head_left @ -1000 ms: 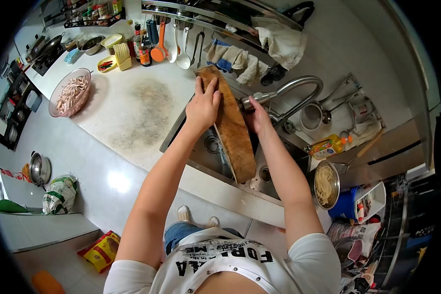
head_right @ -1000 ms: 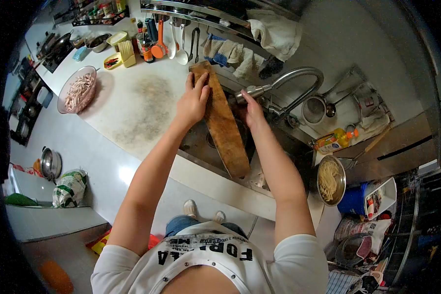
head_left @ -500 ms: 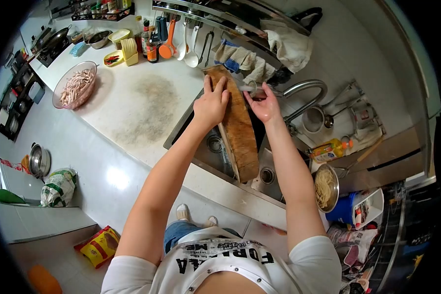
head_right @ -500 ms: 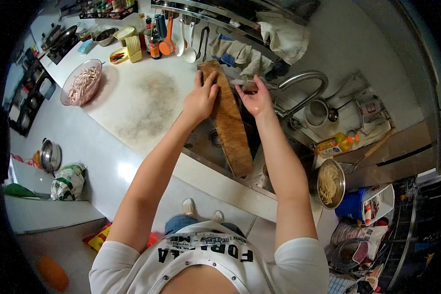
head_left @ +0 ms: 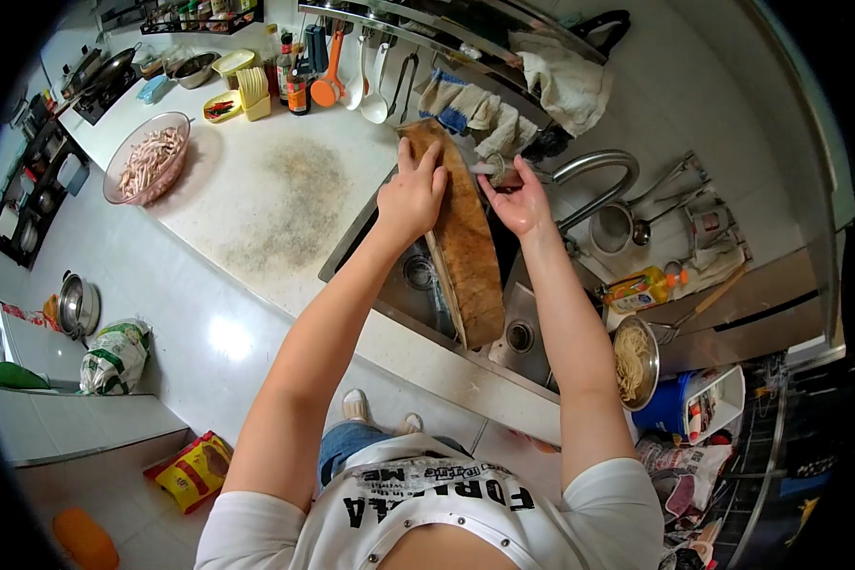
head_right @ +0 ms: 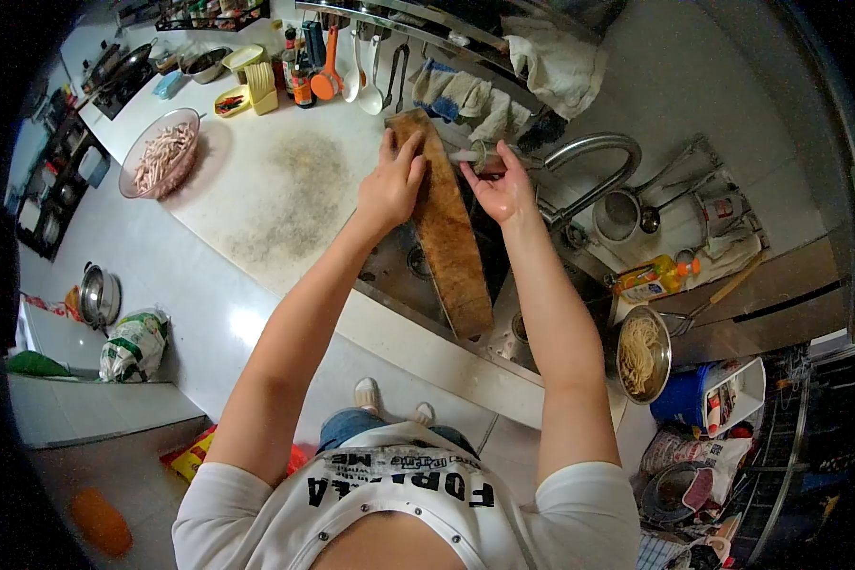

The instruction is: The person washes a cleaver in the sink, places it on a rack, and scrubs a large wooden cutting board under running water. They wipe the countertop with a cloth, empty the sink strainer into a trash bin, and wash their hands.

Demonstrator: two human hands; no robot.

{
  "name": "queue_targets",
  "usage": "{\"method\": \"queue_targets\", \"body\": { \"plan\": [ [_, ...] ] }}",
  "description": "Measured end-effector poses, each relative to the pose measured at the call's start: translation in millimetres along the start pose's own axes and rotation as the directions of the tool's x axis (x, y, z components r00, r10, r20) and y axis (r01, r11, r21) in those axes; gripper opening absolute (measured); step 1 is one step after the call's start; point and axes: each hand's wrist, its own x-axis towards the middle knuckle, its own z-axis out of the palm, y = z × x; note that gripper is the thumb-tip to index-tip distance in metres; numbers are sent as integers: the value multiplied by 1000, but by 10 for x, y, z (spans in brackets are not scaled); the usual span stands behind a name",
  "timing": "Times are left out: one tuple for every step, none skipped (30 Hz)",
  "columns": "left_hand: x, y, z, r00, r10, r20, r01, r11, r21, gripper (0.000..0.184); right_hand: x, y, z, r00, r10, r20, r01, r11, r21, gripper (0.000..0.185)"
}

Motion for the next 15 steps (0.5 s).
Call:
{"method": "queue_targets", "body": {
  "plan": [
    [-1,12,-10,1000,-19,13,19,1000,-21,42,12,3,-12,1000,4,-13,-4,1000,7,37],
    [-6,24,-18,999,-37,27,38,998,-43,42,20,6,-30,1000,8,-27,-7,1000,14,35],
    [-11,44,-32,999,-39,28,40,998,-43,42,14,9,-34,1000,9,-29,-8,1000,15,35],
    [-14,65,-46,999,-42,21,41,997,62,42,9,10,-36,1000,9,-26,-9,1000,7,35],
    [-16,87,-59,999,-45,14,42,985,166,41,5,9,-38,1000,9,-23,-9,1000,0,34],
    [-18,97,-56,999,-46,15,43,985,165,41,16,8,-58,1000,10,-24,-10,1000,0,34],
    [-24,107,-53,1000,-20,-10,22,967,254,42,32,10,-89,1000,19,9,-19,1000,-10,35],
    [-25,112,-53,999,10,-34,2,940,341,42,52,15,-112,999,29,45,-28,999,-20,36],
    [-21,92,-28,999,9,-32,2,940,341,42,103,23,-175,999,30,42,-29,999,-19,36],
    [-1,66,0,998,59,-36,-46,952,304,43,156,35,-237,997,56,44,-53,997,-57,38],
    [18,47,28,993,109,-42,-94,959,267,45,198,36,-304,996,81,44,-77,992,-95,39],
    [37,42,58,993,109,-39,-95,959,266,45,169,59,-292,996,82,41,-77,993,-94,39],
    [58,45,93,992,113,-56,-95,961,261,47,145,99,-277,997,78,-17,-80,982,-170,42],
    [64,54,132,990,117,-74,-95,962,256,49,120,132,-259,995,71,-74,-87,965,-246,44],
    [54,102,168,991,117,-72,-95,962,256,49,145,161,-313,995,71,-76,-87,966,-245,44]
  ]
}}
